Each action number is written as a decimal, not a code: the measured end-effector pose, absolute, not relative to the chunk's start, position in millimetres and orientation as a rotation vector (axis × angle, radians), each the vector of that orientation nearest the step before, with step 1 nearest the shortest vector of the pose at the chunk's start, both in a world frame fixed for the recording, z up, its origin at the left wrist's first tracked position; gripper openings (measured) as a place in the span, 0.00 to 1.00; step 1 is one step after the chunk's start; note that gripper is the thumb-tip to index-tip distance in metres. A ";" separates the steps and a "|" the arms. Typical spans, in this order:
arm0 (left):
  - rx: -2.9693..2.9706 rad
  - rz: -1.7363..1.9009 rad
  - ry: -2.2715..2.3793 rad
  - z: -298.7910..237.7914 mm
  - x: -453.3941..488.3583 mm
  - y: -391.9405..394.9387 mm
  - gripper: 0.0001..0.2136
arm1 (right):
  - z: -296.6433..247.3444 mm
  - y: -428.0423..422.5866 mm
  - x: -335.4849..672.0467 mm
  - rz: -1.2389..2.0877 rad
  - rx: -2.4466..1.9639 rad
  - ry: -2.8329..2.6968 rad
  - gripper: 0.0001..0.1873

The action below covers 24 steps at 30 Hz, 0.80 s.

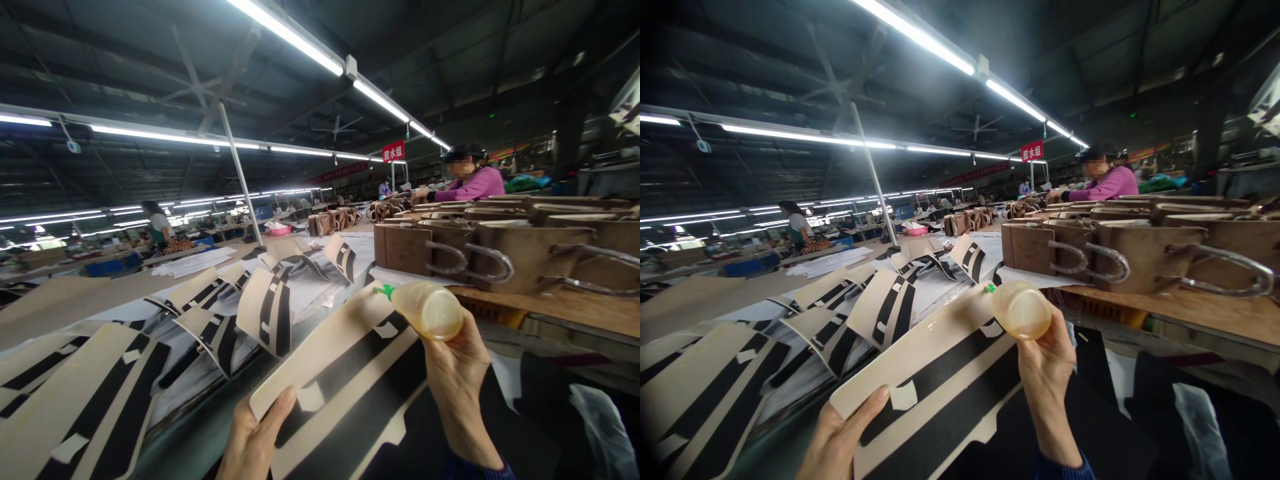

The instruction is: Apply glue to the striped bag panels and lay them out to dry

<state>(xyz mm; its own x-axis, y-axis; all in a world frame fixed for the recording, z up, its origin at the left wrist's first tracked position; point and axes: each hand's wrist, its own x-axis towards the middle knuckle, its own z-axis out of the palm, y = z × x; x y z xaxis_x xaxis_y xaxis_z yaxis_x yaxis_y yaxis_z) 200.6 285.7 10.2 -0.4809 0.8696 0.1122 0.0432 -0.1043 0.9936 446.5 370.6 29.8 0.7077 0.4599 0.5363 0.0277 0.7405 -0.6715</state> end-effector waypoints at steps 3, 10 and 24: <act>1.033 1.635 1.537 10.3 199.3 284.1 0.29 | 27.0 368.6 440.5 0.377 -0.643 -0.854 0.24; 1.059 1.646 1.484 22.6 204.6 280.1 0.26 | 32.9 361.1 436.7 0.580 -0.515 -0.711 0.27; 1.026 1.641 1.601 14.4 201.3 278.3 0.34 | 31.5 362.3 442.7 0.213 -0.764 -0.705 0.25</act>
<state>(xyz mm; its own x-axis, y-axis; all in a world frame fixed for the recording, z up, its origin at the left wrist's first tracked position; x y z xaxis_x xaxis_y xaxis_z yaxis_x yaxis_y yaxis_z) 201.3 278.3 14.4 -0.5062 0.8558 0.1070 0.0859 -0.0735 0.9936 442.7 362.3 31.5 0.7531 0.4205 0.5059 0.0697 0.7138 -0.6969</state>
